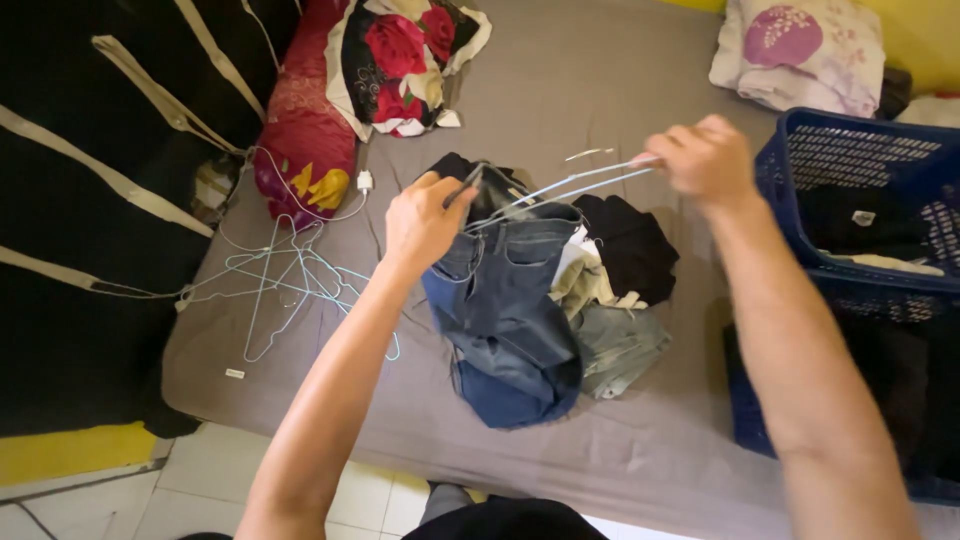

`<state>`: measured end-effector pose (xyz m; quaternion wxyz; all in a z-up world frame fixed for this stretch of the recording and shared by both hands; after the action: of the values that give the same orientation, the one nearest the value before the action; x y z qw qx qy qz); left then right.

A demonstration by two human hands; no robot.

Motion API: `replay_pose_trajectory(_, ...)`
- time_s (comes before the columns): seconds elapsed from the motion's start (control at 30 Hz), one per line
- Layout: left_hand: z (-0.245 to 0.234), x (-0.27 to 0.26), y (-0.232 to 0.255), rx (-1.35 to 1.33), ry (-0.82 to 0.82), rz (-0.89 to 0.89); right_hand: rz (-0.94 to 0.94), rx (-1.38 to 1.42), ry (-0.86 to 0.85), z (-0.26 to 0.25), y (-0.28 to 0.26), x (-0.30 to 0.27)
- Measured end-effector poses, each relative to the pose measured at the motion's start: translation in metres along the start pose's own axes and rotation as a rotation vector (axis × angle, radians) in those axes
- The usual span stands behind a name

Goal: The recorder takes jeans and a hoodie from a bed and hangs them on hangers, then hangs them on a door.

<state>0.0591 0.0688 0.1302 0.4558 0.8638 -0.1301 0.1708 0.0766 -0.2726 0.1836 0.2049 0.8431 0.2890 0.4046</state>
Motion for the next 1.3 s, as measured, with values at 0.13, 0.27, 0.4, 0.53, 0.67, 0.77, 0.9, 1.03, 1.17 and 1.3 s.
replay_pose_trajectory(0.13, 0.007, -0.001, -0.005, -0.035, -0.006, 0.048, 0.013, 0.077, 0.028, -0.005, -0.023, 0.02)
replay_pose_trajectory(0.27, -0.01, 0.006, -0.016, 0.016, 0.08, -0.015, -0.053, 0.098, 0.053, -0.016, -0.017, 0.028)
replay_pose_trajectory(0.4, -0.005, -0.001, -0.01, 0.037, 0.12, -0.002, -0.08, 0.177, 0.035, -0.012, -0.021, 0.031)
replay_pose_trajectory(0.53, 0.003, -0.004, 0.013, -0.022, 0.13, 0.124, -0.13, 0.123, 0.034, -0.016, -0.049, 0.056)
replay_pose_trajectory(0.67, -0.006, -0.003, 0.006, -0.123, 0.278, 0.066, -0.156, 0.148, -0.021, -0.006, -0.048, 0.055)
replay_pose_trajectory(0.77, -0.011, 0.007, -0.017, -0.28, 0.408, -0.06, -0.201, 0.115, -0.059, 0.007, -0.046, 0.06)
replay_pose_trajectory(0.9, 0.0, 0.014, -0.023, -0.742, 0.466, -0.205, -0.066, 0.071, -0.056, 0.011, -0.054, 0.058)
replay_pose_trajectory(1.03, 0.014, 0.02, -0.022, -0.893, 0.435, -0.3, 0.079, 0.081, 0.023, 0.011, -0.074, 0.06)
replay_pose_trajectory(1.17, 0.015, 0.018, -0.023, -0.853, 0.451, -0.307, 0.138, 0.006, -0.087, 0.023, -0.076, 0.049)
replay_pose_trajectory(1.3, 0.002, 0.018, -0.025, -0.738, 0.401, -0.151, 0.146, -0.131, -0.028, 0.007, -0.055, 0.051)
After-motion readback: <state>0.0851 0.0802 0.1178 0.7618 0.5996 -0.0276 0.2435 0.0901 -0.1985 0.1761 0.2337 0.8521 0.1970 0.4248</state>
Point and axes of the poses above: each hand's wrist, its own x-axis towards the middle knuckle, its own z-axis out of the palm, y = z × x, the point moved 7 cm from there along x, towards the middle knuckle, and after that the axes turned 14 degrees about -x, right-handed, at the moved point
